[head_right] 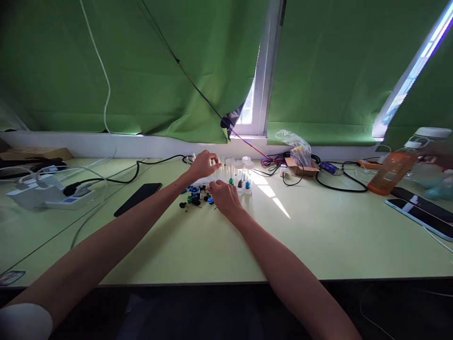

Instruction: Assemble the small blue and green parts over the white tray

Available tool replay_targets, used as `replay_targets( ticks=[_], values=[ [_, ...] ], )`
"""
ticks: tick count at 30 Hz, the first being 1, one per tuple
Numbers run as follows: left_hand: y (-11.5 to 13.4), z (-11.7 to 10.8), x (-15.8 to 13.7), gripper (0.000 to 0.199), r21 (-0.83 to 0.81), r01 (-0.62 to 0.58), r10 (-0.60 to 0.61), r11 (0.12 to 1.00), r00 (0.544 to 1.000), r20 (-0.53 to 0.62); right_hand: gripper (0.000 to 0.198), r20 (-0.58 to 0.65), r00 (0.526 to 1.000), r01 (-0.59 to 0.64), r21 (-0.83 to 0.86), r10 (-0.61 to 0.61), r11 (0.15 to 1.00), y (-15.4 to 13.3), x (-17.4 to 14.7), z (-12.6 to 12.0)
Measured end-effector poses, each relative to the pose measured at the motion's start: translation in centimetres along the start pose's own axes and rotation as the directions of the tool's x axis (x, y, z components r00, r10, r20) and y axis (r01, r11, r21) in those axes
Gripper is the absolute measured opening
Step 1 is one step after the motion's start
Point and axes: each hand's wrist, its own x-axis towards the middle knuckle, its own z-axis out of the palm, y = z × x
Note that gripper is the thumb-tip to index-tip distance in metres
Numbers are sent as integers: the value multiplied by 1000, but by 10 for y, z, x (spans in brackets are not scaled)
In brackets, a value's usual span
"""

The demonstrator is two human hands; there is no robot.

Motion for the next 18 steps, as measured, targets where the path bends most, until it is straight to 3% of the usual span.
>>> replay_targets(
  ticks=[10, 18],
  values=[
    [-4, 3, -15, 15, -99, 22, -29, 995, 997, -69, 28, -11, 1000, -6, 3, 6, 1000, 1, 1, -1],
    [8, -12, -28, 18, -142, 46, -78, 989, 971, -228, 29, -76, 997, 23, 30, -20, 999, 7, 0, 6]
  ],
)
